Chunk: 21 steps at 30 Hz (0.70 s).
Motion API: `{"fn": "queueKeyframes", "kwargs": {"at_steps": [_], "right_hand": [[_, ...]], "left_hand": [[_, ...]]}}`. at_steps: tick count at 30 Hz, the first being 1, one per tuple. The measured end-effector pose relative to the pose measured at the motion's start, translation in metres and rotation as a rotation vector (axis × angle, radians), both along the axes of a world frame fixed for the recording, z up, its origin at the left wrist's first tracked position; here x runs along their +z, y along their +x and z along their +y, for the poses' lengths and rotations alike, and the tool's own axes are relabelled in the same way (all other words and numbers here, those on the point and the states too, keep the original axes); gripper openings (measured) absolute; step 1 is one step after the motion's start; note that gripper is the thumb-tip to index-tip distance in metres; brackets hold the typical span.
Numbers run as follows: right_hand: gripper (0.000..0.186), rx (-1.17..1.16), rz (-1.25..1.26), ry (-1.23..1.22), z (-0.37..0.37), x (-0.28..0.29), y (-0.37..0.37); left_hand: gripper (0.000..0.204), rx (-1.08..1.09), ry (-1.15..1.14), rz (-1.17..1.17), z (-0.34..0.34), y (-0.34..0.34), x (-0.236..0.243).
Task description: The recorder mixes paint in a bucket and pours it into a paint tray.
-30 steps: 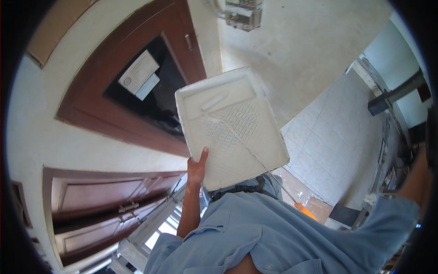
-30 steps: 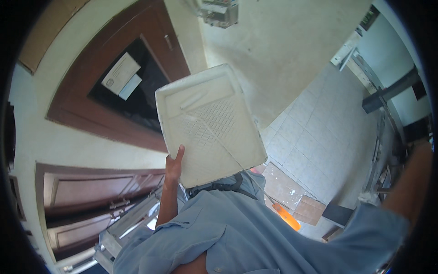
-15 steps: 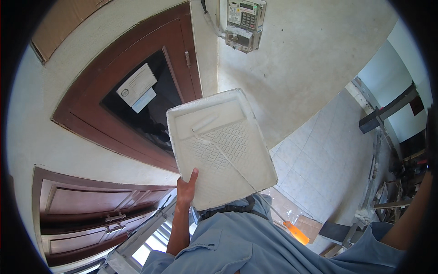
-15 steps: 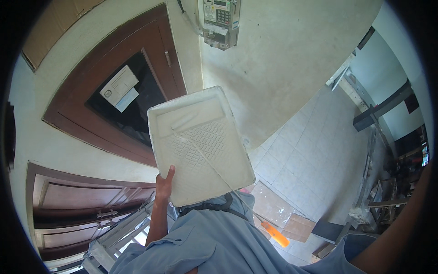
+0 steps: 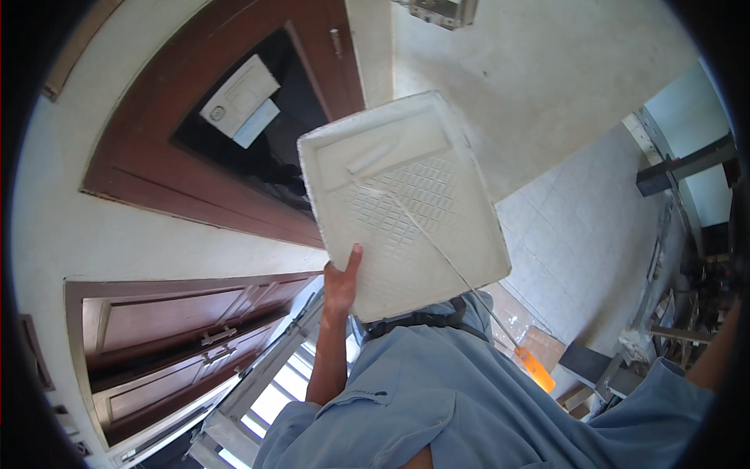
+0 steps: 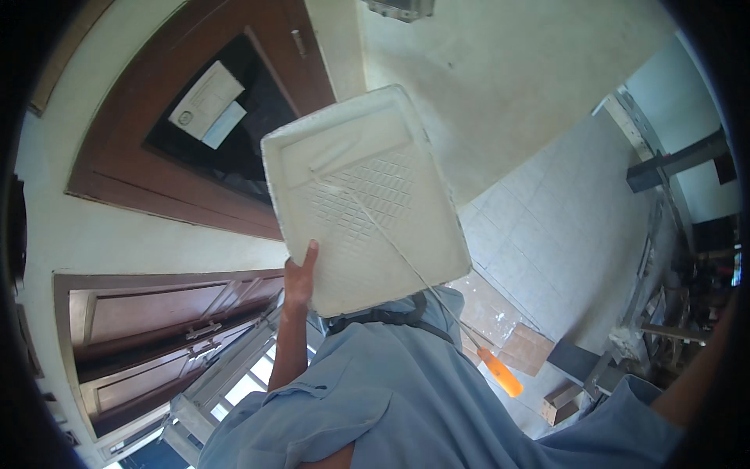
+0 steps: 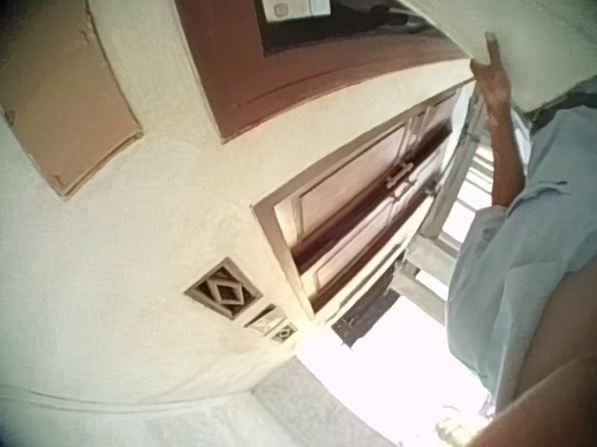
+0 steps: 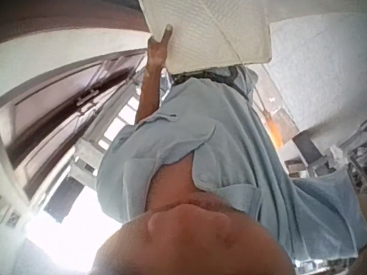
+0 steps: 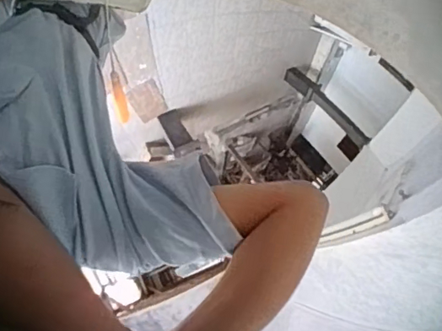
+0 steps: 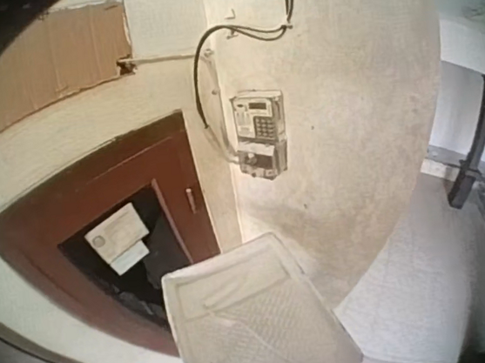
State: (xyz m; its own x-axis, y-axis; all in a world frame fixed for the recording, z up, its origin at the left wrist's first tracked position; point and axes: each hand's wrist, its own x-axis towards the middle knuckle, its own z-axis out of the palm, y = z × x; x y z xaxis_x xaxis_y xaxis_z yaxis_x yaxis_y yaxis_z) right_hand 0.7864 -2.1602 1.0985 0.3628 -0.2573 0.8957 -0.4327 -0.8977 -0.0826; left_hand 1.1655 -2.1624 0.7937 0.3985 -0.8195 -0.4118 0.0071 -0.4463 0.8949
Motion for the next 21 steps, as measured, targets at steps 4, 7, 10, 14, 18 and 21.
{"fn": "queueKeyframes", "kwargs": {"at_steps": [4,7,10,14,18,21], "right_hand": [[0.035,-0.079,0.08,0.022,-0.021,0.002,0.01],[0.04,-0.051,0.105,0.051,-0.042,-0.023,0.005],[0.071,-0.336,0.154,1.049,-0.028,-0.101,0.006],[0.068,-0.304,0.646,1.656,-0.007,-0.183,0.018],[0.044,-0.238,0.768,2.187,-0.001,-0.189,0.017],[0.031,-0.197,0.639,1.803,0.01,-0.175,-0.003]], "left_hand": [[0.055,-0.018,-0.001,0.116,-0.004,0.0,0.005],[0.054,0.033,-0.038,0.098,0.008,0.006,0.001],[0.053,0.046,0.006,0.098,0.008,0.006,0.006],[0.053,0.092,0.031,0.091,0.001,0.002,0.006],[0.053,0.129,0.014,0.11,-0.005,0.0,0.008],[0.054,0.119,0.016,0.102,-0.008,0.001,0.004]]}}
